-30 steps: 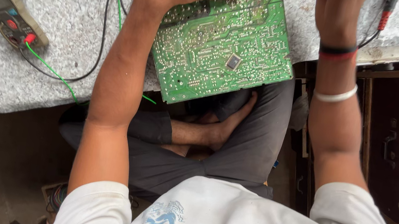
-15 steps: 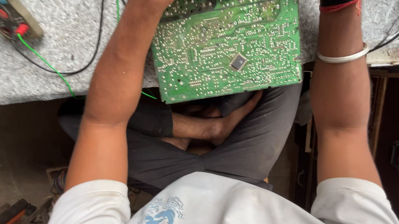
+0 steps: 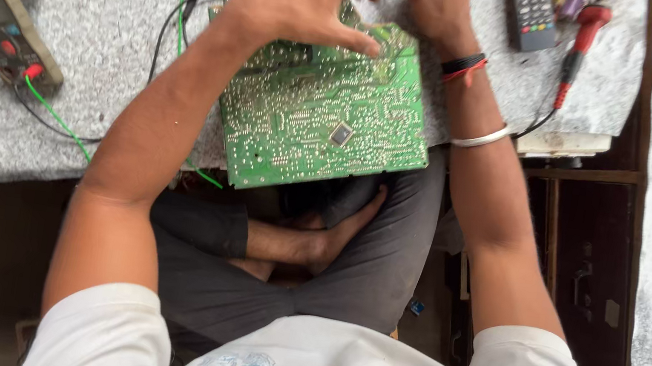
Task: The person sits cross-legged on the floor with a large green circuit board on their lap and solders components on it using a soldering iron, steadying the board with the other hand. A multimeter with probes sits on the bench beside them, and they occasionally reposition the board and reach for tools on the counter.
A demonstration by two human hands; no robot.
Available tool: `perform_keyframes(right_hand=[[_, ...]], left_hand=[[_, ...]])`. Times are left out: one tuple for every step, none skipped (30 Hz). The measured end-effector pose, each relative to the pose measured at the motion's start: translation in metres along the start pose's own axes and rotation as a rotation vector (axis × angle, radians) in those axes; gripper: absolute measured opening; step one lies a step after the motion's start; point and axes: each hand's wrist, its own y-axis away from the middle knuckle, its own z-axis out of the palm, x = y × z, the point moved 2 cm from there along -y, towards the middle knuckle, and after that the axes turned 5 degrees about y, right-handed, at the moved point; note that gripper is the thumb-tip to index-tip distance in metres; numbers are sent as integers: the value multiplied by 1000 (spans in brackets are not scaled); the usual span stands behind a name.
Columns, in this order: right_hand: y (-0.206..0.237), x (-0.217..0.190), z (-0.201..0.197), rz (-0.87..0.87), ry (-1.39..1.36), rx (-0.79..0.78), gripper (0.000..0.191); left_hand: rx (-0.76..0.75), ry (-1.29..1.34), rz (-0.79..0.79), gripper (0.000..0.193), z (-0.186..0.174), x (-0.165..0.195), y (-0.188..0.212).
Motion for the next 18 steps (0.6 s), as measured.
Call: perform_keyframes(right_hand=[[0,-6,1,-26,-25,-11,29],[0,-11,1,-42,-70,-17,31],[-1,-15,1,-40,-19,-15,33],[-3,-19,1,-37,32,-13,35],[-6,-23,1,-35,84,-11,37],[-7,-26,1,-52,76,-20,37],[-8,-28,2,-68,67,-30,37],[-8,-29,3,-82,57,-39,37],[-9,-29,4,-77,60,-39,38],[-9,-28,5,-70,62,-39,38],[-8,-27,6,-62,65,-39,39],[-7,-25,6,-59,62,-37,39],[-7,-22,7,-59,58,-33,38],[-7,-19,7,-59,53,-30,38],[-7,-16,7,-53,72,-23,38],[-8,-15,8,-46,90,-14,38],[-8,-13,7,-38,113,-9,38],[-7,-10,8,8,-7,-46,36]], left_hand=[[5,-54,56,64,0,5,-8],[-91,-28,-32,62,3,7,-15],[-187,-1,-122,60,7,7,-19],[-283,25,-212,59,9,5,-22],[-296,54,-208,56,10,5,-25],[-309,83,-205,53,12,5,-26],[-323,112,-203,50,12,3,-27],[-336,108,-234,49,12,0,-27],[-349,103,-264,48,13,-3,-27],[-362,100,-294,47,13,-5,-26],[-343,125,-263,43,11,-5,-25],[-324,148,-233,40,9,-5,-23],[-304,168,-202,37,5,-5,-22],[-260,162,-162,32,0,-3,-21],[-217,156,-123,27,-6,1,-19],[-175,151,-82,22,-13,7,-18],[-103,175,-27,23,-22,14,-19],[-34,200,22,25,-33,23,-18]])
